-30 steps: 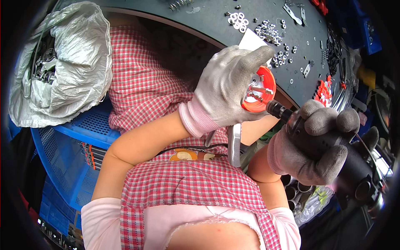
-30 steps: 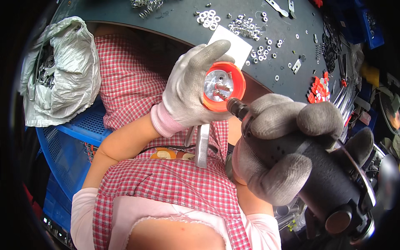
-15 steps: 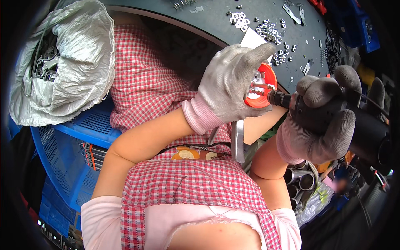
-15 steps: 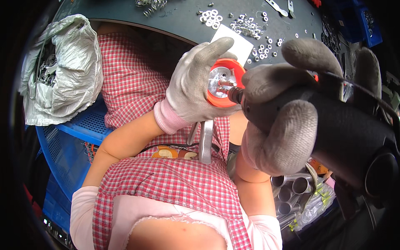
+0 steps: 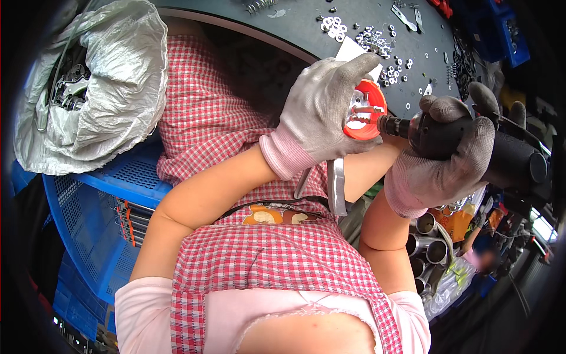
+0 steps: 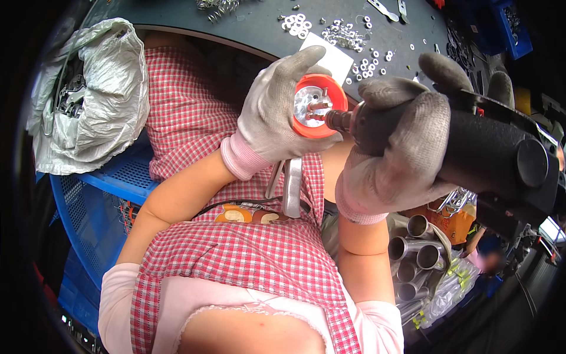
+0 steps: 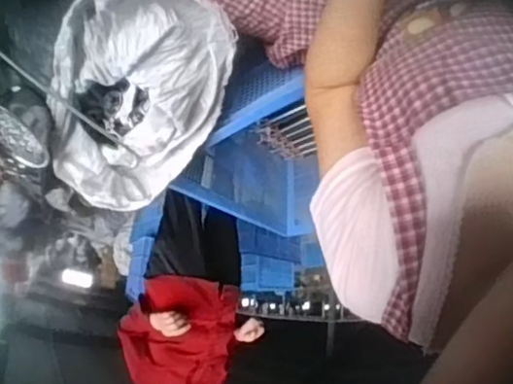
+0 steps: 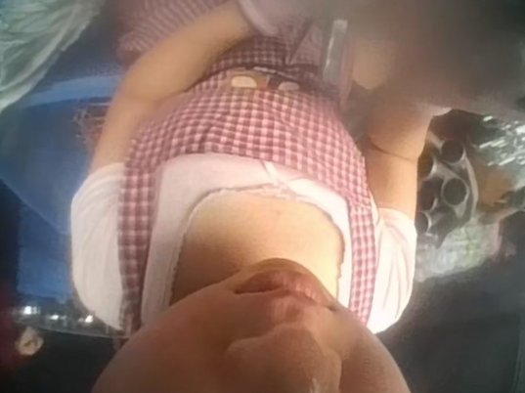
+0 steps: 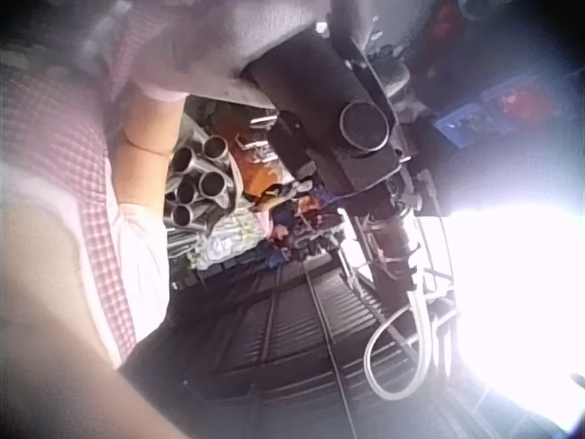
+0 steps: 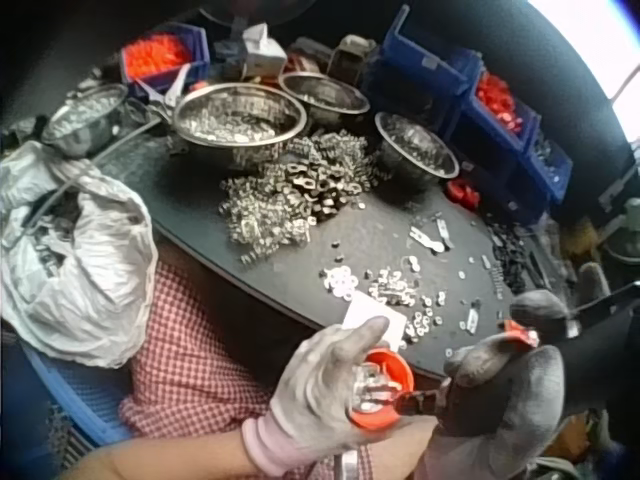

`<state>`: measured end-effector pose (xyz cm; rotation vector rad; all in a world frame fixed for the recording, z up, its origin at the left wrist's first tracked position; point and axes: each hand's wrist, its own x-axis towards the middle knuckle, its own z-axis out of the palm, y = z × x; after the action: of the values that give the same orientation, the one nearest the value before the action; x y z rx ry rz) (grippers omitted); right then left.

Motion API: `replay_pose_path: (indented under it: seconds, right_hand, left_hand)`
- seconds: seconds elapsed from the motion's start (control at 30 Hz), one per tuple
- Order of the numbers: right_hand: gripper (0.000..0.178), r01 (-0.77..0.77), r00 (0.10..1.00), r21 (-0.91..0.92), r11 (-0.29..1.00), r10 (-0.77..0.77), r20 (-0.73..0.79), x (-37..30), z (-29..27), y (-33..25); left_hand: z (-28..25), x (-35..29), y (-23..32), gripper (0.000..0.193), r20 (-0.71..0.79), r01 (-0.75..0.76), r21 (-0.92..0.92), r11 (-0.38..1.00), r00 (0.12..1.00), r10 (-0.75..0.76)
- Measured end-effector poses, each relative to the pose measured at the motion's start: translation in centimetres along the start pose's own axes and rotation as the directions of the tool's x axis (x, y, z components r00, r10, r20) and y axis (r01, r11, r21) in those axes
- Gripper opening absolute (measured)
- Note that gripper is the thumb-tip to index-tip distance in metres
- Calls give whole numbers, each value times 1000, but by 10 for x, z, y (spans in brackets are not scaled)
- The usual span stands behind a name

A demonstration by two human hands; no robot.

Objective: The person assembles small metal components, including metal springs, washers, red plastic caps, metal brackets, and metal tubes, using an air-powered screwdriver and pliers at a manufacturing workstation.

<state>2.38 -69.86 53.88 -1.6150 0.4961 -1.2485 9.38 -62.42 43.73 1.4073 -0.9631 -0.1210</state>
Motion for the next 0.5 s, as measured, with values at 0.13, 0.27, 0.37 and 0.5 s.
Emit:
replay_pose_path:
  seconds: [0.13,0.27,0.37,0.5]
  right_hand:
    - [50,-47,999,363,931,48,7,0,7,-1]
    - [39,83,989,273,958,-112,92,4,10,-3]
    - [48,-129,986,555,822,50,157,4,8,-7]
    - [49,111,984,22,994,-113,141,7,3,-12]
  left_hand:
    - [1,2,2,92,-1,-1,3,1000,1000,1]
    - [4,1,2,93,-24,-5,45,999,1000,6]
    - [4,1,1,93,-38,-40,65,997,998,42]
    - [5,1,1,91,-30,-19,21,1000,999,19]
